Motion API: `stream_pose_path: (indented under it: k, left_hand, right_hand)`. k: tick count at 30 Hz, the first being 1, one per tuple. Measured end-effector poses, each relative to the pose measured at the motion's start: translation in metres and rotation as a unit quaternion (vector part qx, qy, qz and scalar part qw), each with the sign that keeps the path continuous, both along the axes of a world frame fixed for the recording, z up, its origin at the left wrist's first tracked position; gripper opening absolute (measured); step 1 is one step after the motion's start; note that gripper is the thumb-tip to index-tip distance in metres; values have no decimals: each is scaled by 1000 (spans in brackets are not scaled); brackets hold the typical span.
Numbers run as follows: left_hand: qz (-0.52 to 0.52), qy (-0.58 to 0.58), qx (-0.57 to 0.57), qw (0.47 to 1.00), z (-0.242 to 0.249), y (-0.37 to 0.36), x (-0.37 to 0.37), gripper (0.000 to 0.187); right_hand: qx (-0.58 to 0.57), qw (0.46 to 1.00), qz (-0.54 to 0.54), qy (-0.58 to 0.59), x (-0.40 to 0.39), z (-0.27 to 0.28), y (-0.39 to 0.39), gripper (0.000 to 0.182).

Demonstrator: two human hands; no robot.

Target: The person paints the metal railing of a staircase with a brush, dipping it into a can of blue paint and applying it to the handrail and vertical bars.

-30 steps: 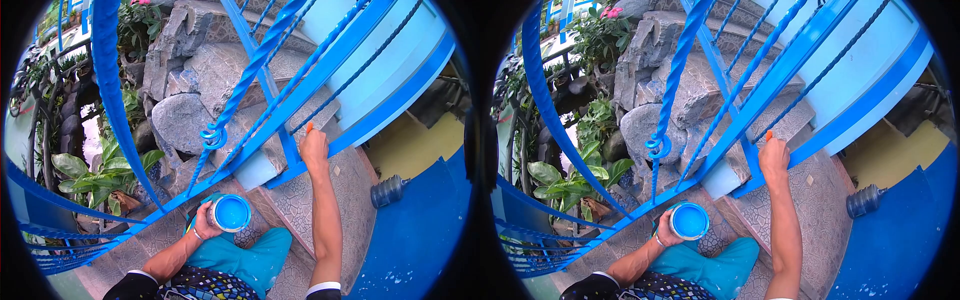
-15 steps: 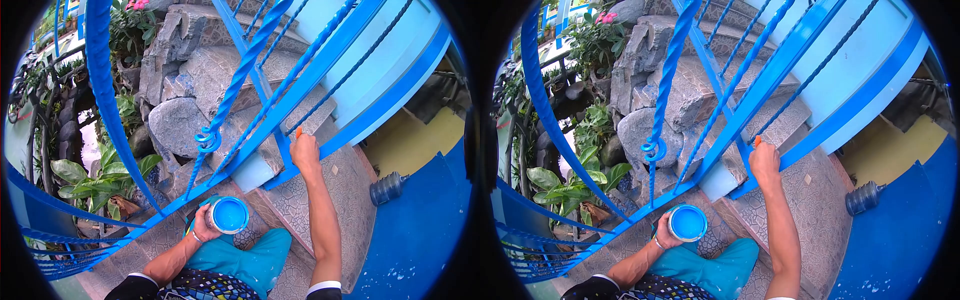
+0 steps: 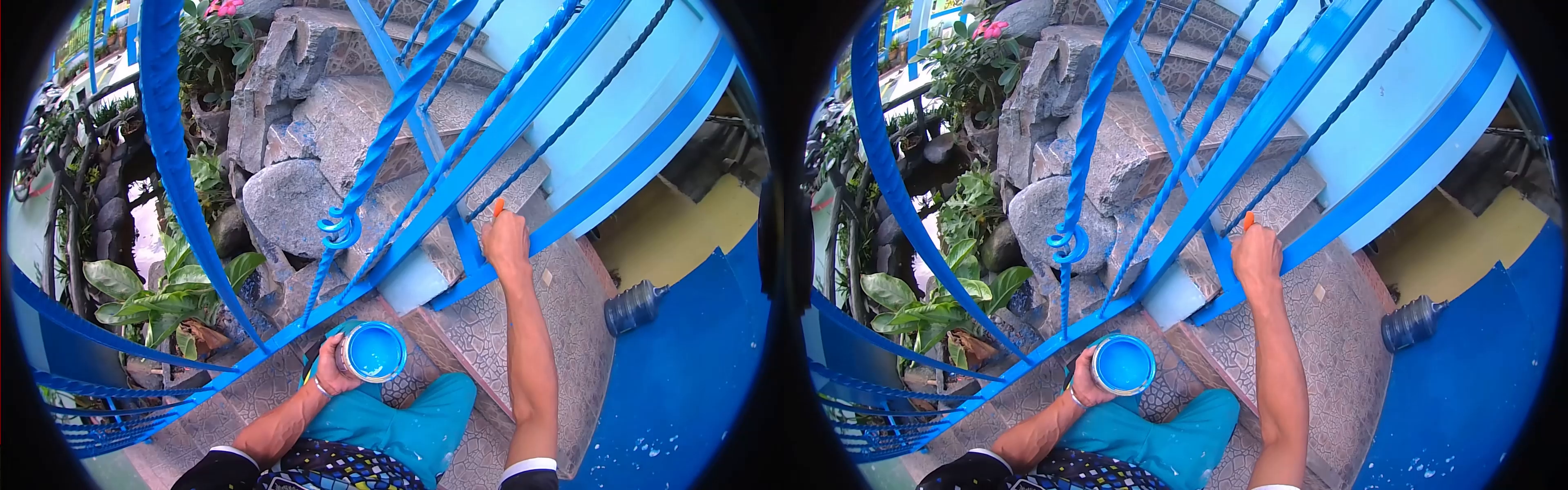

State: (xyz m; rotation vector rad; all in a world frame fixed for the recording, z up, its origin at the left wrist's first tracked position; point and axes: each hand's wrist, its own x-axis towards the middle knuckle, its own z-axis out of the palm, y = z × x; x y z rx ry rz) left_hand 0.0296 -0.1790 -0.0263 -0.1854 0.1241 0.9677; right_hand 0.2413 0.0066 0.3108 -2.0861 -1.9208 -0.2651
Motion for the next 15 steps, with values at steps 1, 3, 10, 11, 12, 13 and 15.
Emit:
stream_pose_path:
  k: [1, 3, 10, 11, 12, 13, 15]
  left_hand:
    - [0, 0, 2, 1000, -1, 0, 0, 61]
    - [-1, -1, 5, 1000, -1, 0, -1, 61]
    - [-3, 4, 10, 1000, 5, 0, -1, 63]
    - [-3, 2, 11, 1000, 5, 0, -2, 63]
    - [-3, -1, 13, 1000, 5, 0, -1, 64]
    - [0, 2, 10, 1000, 4, 1, -1, 64]
    - [5, 10, 4, 1000, -2, 1, 1, 64]
  right_hand:
    - [1, 1000, -2, -2, 0, -3, 2, 23]
    - [4, 1000, -8, -5, 1, -9, 3, 23]
    - [19, 995, -5, 102, -1, 1, -1, 28]
    - [21, 992, -6, 128, -5, 11, -12, 28]
    - [22, 988, -7, 153, -7, 15, -19, 29]
    - [53, 990, 0, 133, -5, 11, -21, 28]
    - [114, 989, 14, 92, 2, -2, -26, 26]
